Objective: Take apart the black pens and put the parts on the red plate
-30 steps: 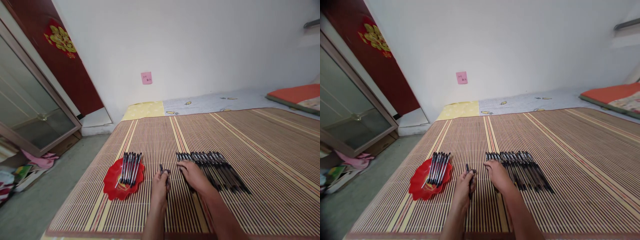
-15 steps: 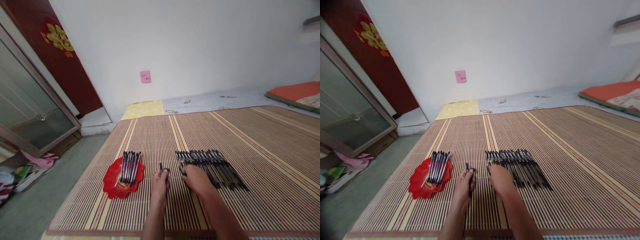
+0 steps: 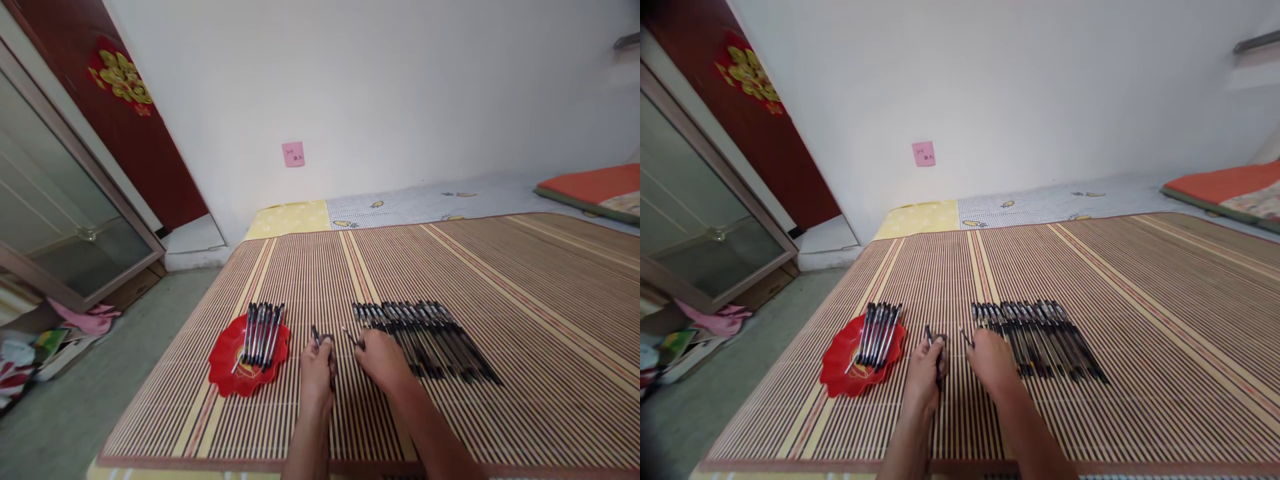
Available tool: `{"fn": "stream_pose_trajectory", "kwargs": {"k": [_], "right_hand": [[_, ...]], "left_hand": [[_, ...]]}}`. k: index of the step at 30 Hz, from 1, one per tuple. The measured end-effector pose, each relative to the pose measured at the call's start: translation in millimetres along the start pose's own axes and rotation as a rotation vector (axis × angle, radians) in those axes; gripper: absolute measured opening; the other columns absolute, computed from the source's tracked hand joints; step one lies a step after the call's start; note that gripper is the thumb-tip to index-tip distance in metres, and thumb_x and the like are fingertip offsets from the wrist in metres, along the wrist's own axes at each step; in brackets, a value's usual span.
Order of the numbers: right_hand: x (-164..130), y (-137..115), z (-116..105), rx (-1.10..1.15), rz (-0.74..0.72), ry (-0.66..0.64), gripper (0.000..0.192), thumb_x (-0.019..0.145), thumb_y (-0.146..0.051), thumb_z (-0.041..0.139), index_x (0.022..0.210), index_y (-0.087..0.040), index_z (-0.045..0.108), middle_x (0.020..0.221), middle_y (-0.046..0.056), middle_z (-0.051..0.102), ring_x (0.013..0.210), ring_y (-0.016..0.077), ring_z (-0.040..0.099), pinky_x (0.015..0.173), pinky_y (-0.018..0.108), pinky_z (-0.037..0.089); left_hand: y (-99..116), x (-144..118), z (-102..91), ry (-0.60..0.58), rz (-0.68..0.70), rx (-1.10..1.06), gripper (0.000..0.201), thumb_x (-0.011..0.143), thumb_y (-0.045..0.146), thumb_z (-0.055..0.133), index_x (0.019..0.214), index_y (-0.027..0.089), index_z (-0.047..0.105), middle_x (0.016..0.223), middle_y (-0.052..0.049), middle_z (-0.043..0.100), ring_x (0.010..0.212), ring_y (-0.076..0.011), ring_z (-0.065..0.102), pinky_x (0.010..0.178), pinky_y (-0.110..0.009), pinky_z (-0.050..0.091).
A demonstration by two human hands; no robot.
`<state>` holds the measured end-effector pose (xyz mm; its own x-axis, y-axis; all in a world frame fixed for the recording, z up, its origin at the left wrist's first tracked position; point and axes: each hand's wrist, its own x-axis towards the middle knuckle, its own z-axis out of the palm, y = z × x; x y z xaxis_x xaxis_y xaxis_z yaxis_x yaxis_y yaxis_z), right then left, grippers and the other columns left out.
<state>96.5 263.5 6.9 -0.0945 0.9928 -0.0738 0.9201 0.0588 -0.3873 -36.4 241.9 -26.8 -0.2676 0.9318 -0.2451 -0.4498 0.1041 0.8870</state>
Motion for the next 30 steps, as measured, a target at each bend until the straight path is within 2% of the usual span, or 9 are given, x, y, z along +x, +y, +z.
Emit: {"fn": "stream_pose_trajectory", "kwargs": {"k": [4,8,14,19,22,27,30], "right_hand": [[-3.5,-5.9,-3.2,0.171,-0.123,0.050,0.011,0.081,-0.016,0.058,0.073,-0.018,0.065,0.070,0.005,0.070,0.065,0.0160,0.063,0.057,0.025,0.030],[-6.7,-10.5,-0.7,0.317,-0.243,0.072,0.011,0.078,-0.016,0.058,0.069,-0.019,0.060,0.061,-0.001,0.060,0.058,0.0133,0.053,0.056,0.023,0.027],[-9.0,-16.6,3.7,0.380,-0.343,0.090,0.009,0.075,-0.014,0.057,0.068,-0.019,0.056,0.061,-0.003,0.055,0.058,0.0121,0.050,0.056,0.023,0.026],[-9.3,-19.8,5.6,0.411,-0.397,0.160,0.008,0.075,-0.011,0.056,0.072,-0.019,0.058,0.068,-0.001,0.059,0.063,0.0128,0.054,0.059,0.022,0.031],[-8.9,-21.8,8.6,0.460,-0.423,0.204,0.008,0.073,-0.010,0.057,0.072,-0.018,0.058,0.073,0.000,0.061,0.068,0.0135,0.055,0.062,0.023,0.034],[-7.8,-24.9,12.3,0.701,-0.320,0.102,0.007,0.074,-0.013,0.058,0.073,-0.019,0.058,0.055,-0.007,0.046,0.051,0.0103,0.044,0.051,0.021,0.031],[-7.3,-26.7,13.1,0.900,-0.342,0.036,0.013,0.075,-0.011,0.056,0.084,-0.019,0.059,0.062,-0.006,0.055,0.056,0.0106,0.053,0.054,0.020,0.040]], "left_hand": [[6.5,2.4,-3.7,0.051,0.051,-0.045,0.054,0.059,0.060,0.083,0.070,0.020,0.047,0.047,0.010,0.043,0.037,-0.0043,0.033,0.038,-0.018,0.022],[18.1,1.7,-7.5,0.004,0.079,-0.070,0.054,0.062,0.060,0.083,0.077,0.017,0.054,0.053,0.008,0.049,0.040,-0.0040,0.036,0.039,-0.017,0.024],[28.2,0.0,-10.9,-0.031,0.079,-0.084,0.052,0.058,0.050,0.090,0.078,0.016,0.057,0.053,0.009,0.049,0.041,-0.0033,0.036,0.040,-0.016,0.025],[29.9,-0.2,-10.3,-0.028,0.095,-0.098,0.049,0.059,0.047,0.090,0.078,0.017,0.055,0.051,0.010,0.048,0.040,-0.0035,0.036,0.039,-0.016,0.024],[31.5,-0.6,-11.0,-0.054,0.103,-0.091,0.048,0.060,0.046,0.090,0.080,0.015,0.059,0.050,0.009,0.048,0.040,-0.0037,0.037,0.040,-0.016,0.024],[37.0,-3.7,-12.4,-0.128,0.089,-0.051,0.048,0.064,0.048,0.087,0.089,0.012,0.069,0.052,0.008,0.049,0.042,-0.0039,0.037,0.040,-0.016,0.025],[40.8,-7.0,-10.7,-0.142,0.073,-0.045,0.048,0.062,0.047,0.089,0.089,0.011,0.071,0.054,0.007,0.050,0.043,-0.0038,0.037,0.041,-0.016,0.026]]}}
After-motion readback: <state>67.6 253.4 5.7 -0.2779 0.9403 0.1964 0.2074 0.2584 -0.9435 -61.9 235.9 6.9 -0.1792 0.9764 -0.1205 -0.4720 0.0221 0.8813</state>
